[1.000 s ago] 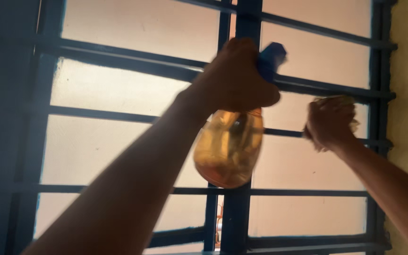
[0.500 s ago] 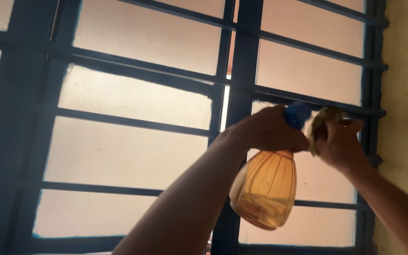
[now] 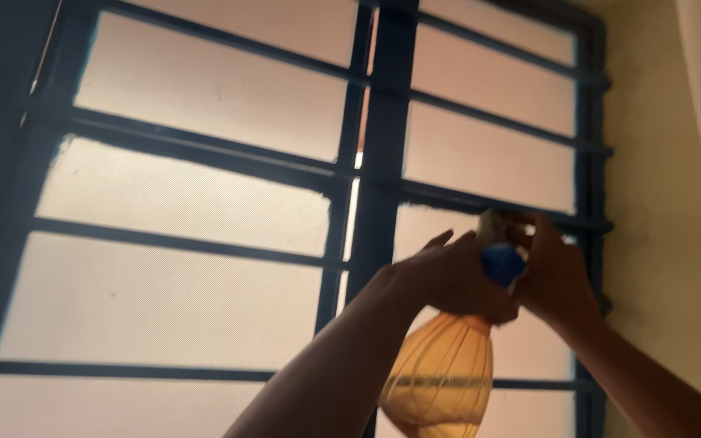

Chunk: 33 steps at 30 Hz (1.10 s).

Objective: The person sprays a cleaning solution onto a window screen and wipes it with a cloth. They repeatedly spray and wipe different sections of the window frame and screen, moving methodically across the surface.

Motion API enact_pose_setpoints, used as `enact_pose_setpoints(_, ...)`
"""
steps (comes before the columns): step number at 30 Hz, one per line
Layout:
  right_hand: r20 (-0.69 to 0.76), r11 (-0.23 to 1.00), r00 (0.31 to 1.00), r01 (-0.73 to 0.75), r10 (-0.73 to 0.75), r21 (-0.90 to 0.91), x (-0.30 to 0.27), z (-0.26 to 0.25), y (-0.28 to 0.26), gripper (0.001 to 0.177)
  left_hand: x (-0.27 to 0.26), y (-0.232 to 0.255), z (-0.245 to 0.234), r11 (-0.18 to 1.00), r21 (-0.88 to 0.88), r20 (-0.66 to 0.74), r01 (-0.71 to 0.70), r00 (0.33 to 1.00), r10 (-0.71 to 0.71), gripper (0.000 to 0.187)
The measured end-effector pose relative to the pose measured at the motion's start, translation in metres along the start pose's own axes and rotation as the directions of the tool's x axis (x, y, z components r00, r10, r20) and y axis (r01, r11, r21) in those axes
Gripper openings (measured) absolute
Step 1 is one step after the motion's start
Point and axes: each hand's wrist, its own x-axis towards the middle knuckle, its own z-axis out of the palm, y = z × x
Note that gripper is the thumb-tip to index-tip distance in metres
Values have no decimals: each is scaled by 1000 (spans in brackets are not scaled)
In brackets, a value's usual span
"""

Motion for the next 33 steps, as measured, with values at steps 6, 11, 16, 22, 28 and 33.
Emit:
enact_pose_setpoints(6,265,936,957,-17,117,-351,51,-86,-38,35,12,-11,-6,990,-143,77,-21,997,32,95)
enact_pose_setpoints(11,-20,733,978,-168,206,-659,84,-108,-51,35,5,-15,-8,971,-234,70,-54,995,72,101)
enact_pose_setpoints(16,-57,794,974,-210,217,-570,111,-86,-39,35,14,-21,-19,982,-177,54,-62,996,73,97)
enact_pose_setpoints(22,-86,838,982,-186,166,-514,111,-67,-17,34,24,-22,-3,975,-209,55,-69,995,82,97)
enact_pose_setpoints(28,-85,879,988,-153,128,-452,49,-23,0,33,24,-29,9,993,-120,52,-23,998,30,108)
enact_pose_setpoints(33,-92,934,994,-85,56,-346,17,-28,15,33,24,-25,22,998,-46,-15,-49,999,48,94)
